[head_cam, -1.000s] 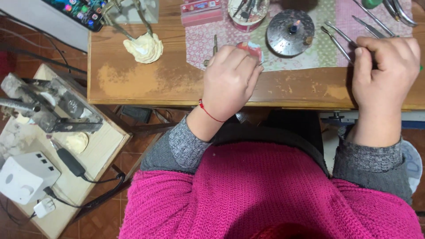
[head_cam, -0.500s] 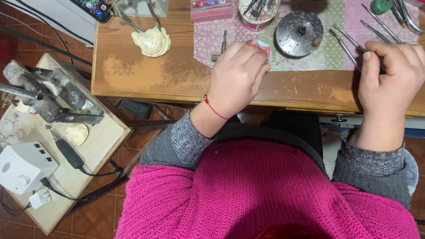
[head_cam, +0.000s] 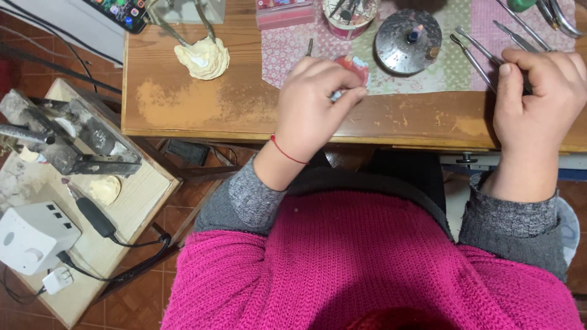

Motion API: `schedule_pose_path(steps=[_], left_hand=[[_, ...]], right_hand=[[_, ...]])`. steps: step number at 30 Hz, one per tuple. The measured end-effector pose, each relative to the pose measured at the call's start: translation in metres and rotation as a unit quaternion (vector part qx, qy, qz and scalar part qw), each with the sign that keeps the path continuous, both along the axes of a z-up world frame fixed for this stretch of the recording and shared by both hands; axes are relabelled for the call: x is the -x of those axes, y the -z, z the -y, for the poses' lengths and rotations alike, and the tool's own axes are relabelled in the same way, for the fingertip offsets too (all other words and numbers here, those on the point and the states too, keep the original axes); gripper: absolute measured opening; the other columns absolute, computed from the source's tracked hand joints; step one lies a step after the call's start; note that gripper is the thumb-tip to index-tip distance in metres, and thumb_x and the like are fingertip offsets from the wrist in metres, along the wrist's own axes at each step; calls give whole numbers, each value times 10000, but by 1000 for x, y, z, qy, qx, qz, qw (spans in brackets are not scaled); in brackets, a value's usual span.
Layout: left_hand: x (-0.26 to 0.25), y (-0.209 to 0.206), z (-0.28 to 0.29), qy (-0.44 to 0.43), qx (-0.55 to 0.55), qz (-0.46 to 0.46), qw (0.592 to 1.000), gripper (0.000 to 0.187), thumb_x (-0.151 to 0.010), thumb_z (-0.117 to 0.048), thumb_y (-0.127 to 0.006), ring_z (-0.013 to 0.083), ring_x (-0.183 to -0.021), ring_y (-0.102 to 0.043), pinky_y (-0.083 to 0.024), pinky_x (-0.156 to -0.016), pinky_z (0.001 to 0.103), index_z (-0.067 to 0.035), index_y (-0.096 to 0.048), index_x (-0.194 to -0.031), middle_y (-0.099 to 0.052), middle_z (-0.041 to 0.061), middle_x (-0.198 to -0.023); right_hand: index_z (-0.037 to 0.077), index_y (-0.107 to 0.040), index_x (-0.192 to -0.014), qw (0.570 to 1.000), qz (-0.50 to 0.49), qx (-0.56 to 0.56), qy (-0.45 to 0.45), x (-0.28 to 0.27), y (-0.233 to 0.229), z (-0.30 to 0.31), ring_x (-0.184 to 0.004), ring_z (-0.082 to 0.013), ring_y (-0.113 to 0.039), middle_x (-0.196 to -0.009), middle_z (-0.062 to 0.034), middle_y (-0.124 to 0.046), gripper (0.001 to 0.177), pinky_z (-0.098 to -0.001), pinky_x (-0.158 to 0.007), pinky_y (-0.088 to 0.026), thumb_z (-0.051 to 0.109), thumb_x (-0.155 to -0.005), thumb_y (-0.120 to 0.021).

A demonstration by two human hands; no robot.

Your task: The person works on a dental mold held in a metal clamp, using a metal tool to shape and smooth the pink and white material. They repeatedly apply liquid from a spray bottle to the mold and continue refining the surface with the tool.

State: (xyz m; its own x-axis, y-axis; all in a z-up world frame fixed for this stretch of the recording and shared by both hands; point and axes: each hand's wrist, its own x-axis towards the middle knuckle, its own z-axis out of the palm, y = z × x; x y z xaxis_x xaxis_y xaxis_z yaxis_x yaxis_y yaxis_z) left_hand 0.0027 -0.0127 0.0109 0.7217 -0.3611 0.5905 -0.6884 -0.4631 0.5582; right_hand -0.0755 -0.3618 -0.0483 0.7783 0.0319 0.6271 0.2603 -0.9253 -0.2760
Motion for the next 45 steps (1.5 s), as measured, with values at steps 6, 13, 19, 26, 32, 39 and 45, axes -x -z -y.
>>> schedule_pose_path(steps=[6, 13, 19, 26, 32, 39, 45], left_hand=[[-17, -11, -26, 22, 50, -52, 997, 141, -895, -212, -821, 213, -893, -637, -502, -836, 366, -109, -724, -885, -710, 21, -881], [-52, -1, -78, -66, 1, 6, 998, 137, -928, -137, -836, 250, -909, -619, -499, -829, 380, -66, -719, -926, -688, 60, -909], [-65, 16, -95, -111, -142, 70, 981, 161, -853, -179, -887, 284, -873, -620, -501, -778, 417, -76, -764, -865, -707, 73, -872], [-63, 32, -89, -180, -228, 128, 948, 90, -816, -65, -798, 286, -870, -626, -524, -748, 393, -104, -797, -896, -666, 72, -850], [-61, 24, -91, -161, -203, 92, 961, 151, -830, -108, -794, 299, -853, -624, -518, -727, 410, -107, -804, -980, -653, 86, -844], [-45, -5, -111, -146, -115, 106, 977, 227, -923, -66, -815, 279, -916, -644, -533, -827, 399, -64, -769, -1145, -703, 83, -953], [-28, -13, -113, -155, -62, 118, 979, 213, -967, -21, -803, 279, -937, -662, -545, -874, 385, -42, -756, -1173, -708, 98, -981]], right_hand=[[3, -707, -1152, 1000, 2, -12, -8, 1, 0, 2, -1062, -275, -602, -1114, -119, -672, 169, -348, -954, -485, -43, -1009, -628], [5, -701, -1118, 999, -6, -10, -31, 2, -4, 0, -989, -276, -617, -1075, -117, -674, 147, -344, -909, -484, -35, -979, -678], [25, -694, -1099, 998, -35, 39, -27, 6, -7, -8, -966, -271, -620, -1054, -104, -689, 171, -345, -908, -488, 13, -939, -752], [39, -679, -1210, 994, -91, 58, -2, 11, 34, 15, -1033, -277, -616, -1122, -106, -654, 211, -344, -960, -503, -65, -1027, -670], [31, -677, -1116, 986, -120, 109, 49, 15, 14, 1, -924, -289, -612, -1007, -137, -594, 180, -364, -822, -506, -102, -997, -653], [9, -632, -981, 978, -174, 107, 30, 8, 13, 15, -830, -288, -581, -952, -141, -561, 208, -361, -740, -494, -133, -831, -638], [10, -646, -936, 978, -171, 114, -30, -4, 18, 32, -847, -270, -560, -872, -113, -547, 184, -347, -772, -473, -147, -841, -657]])
